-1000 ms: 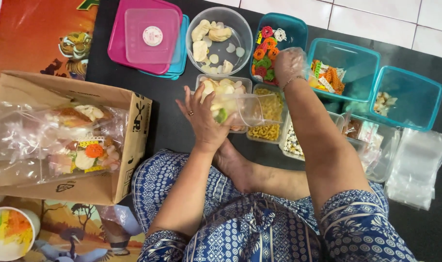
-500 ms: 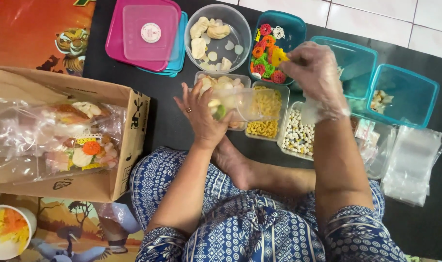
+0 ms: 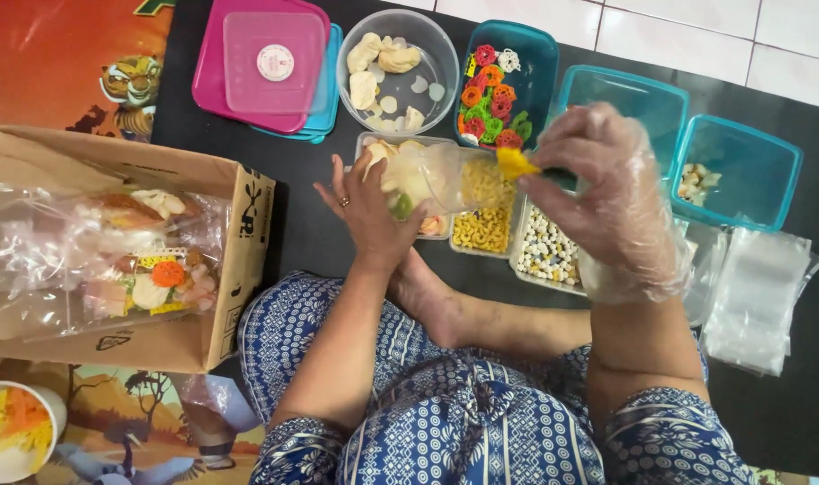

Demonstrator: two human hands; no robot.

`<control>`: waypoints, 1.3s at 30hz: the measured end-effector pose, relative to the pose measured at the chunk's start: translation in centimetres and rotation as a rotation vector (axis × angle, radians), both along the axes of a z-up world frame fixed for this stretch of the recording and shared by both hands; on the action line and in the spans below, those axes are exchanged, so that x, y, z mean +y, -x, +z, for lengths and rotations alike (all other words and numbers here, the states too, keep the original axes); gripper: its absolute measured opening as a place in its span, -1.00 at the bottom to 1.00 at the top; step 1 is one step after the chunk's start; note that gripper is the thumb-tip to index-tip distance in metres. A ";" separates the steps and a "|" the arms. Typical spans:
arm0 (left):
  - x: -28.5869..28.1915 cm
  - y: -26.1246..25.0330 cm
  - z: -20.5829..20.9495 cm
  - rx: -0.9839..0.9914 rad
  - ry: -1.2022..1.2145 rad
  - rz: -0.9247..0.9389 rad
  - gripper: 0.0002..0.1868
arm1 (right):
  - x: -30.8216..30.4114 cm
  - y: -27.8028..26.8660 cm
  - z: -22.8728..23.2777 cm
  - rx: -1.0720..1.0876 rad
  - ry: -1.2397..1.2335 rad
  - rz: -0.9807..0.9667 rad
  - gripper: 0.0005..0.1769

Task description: Manually packaging a variety of small snacks from multiple containers into individual plastic bags.

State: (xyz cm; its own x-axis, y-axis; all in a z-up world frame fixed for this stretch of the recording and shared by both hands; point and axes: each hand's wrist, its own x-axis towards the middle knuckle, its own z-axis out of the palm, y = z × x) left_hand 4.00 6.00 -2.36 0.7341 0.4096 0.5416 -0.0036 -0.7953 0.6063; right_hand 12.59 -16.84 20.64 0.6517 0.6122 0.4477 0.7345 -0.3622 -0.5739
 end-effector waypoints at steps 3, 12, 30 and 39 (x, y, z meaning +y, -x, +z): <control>-0.4 -0.1 0.3 0.014 0.010 -0.064 -0.09 | 1.4 0.9 0.1 0.079 0.231 -0.006 -0.89; -0.4 1.0 3.4 0.127 -0.004 0.065 -0.17 | 0.5 -6.1 -4.2 0.074 0.068 0.043 -0.98; -0.7 0.7 2.9 0.165 -0.012 0.084 -0.13 | 7.4 -19.3 -16.9 0.193 1.273 -0.377 0.09; -1.1 0.6 2.5 0.143 -0.007 0.033 -0.21 | 7.5 -19.6 -16.7 0.421 1.246 -0.440 0.13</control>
State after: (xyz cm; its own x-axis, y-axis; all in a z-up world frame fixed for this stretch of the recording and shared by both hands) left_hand 3.43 4.93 0.17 0.7903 0.4312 0.4352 0.1085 -0.7977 0.5933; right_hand 32.20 -9.31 3.90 0.8412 0.1701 -0.5132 0.2816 -0.9481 0.1475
